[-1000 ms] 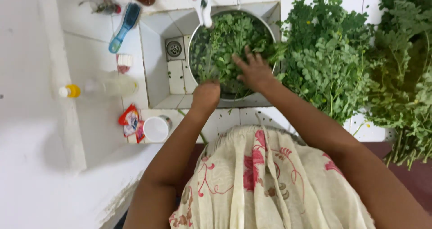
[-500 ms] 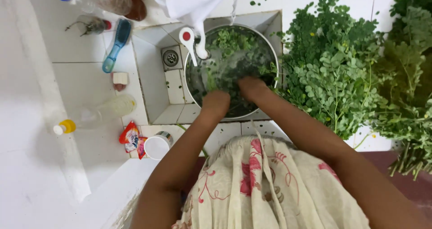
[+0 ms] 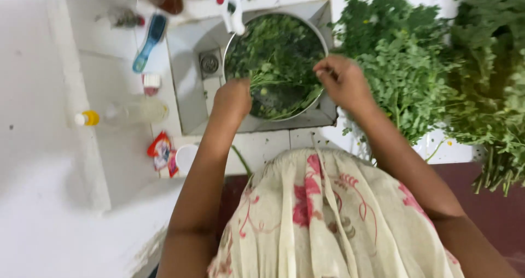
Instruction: Plucking leaves from stems of green leafy vegetables and placing them into a bowl of water for cleaning.
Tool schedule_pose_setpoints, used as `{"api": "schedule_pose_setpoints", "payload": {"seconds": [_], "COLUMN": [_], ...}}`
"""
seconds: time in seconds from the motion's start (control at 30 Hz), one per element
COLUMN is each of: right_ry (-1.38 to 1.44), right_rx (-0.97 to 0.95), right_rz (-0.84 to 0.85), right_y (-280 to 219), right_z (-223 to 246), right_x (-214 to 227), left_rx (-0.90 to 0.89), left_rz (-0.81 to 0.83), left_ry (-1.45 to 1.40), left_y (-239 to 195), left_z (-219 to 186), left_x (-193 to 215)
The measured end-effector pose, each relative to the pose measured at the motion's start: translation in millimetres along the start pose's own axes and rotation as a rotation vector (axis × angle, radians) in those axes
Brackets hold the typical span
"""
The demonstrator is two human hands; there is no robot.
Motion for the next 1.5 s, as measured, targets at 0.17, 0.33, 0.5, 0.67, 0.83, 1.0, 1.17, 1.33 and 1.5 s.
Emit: {"api": "schedule_pose_setpoints", "payload": {"seconds": [0.17, 0.33, 0.5, 0.67, 0.83, 1.0, 1.17, 1.33, 1.5], "right_ry": [0.021, 0.036, 0.07, 0.077, 0.075, 0.12, 0.073, -0.073, -0.072], "right_rx": [-0.175, -0.184, -0.133, -0.146, -0.257, -0.424, -0.53, -0.653, -0.715], "right_rz": [-0.061, -0.09, -0.02, -0.055, -0.168, -0.041, -0.055, -0.036, -0.137], "right_y": [-42.6, -59.4, -89.4, -104.8, -121.9, -123.4, -152.3, -201.9, -216.3], "right_z": [-10.3, -18.4, -10.0, -0.4, -1.1, 41.3, -1.3, -90.6, -92.6], "right_x": [4.0, 9.1, 8.2, 78.2, 174.0, 214.0, 196.9, 170.0, 183.9], "left_rx": [-0.004, -0.087, -0.336, -0.207, -0.406, 0.086, 0.471, 0.661, 0.485], "left_rz": [-0.117, -0.146, -0.547, -0.256, -0.522, 0.077, 0.539, 0.732, 0.695], "left_ry": [-0.399, 0.136, -0.38, -0.04, -0.178, -1.419, -1.615, -1.313, -1.305], "left_y": [-28.8, -23.0, -81.4, -49.6, -71.8, -67.3, -128.2, -156.6, -149.3], "left_z": [-60.8, -22.0, -133.7, -88.7, -163.8, -236.6, -319.8, -330.5, -365.1], "left_x": [97.3, 29.2, 172.0, 78.4, 122.5, 25.9, -62.7, -195.6, -234.4]}}
Point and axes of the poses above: each hand's wrist, its own y-axis towards the middle knuckle, its own x-axis out of the back of the hand, z = x × y, the point moved 6 cm from there along y, towards the middle knuckle, and after that the axes turned 14 degrees about -z, right-handed, at the moved point
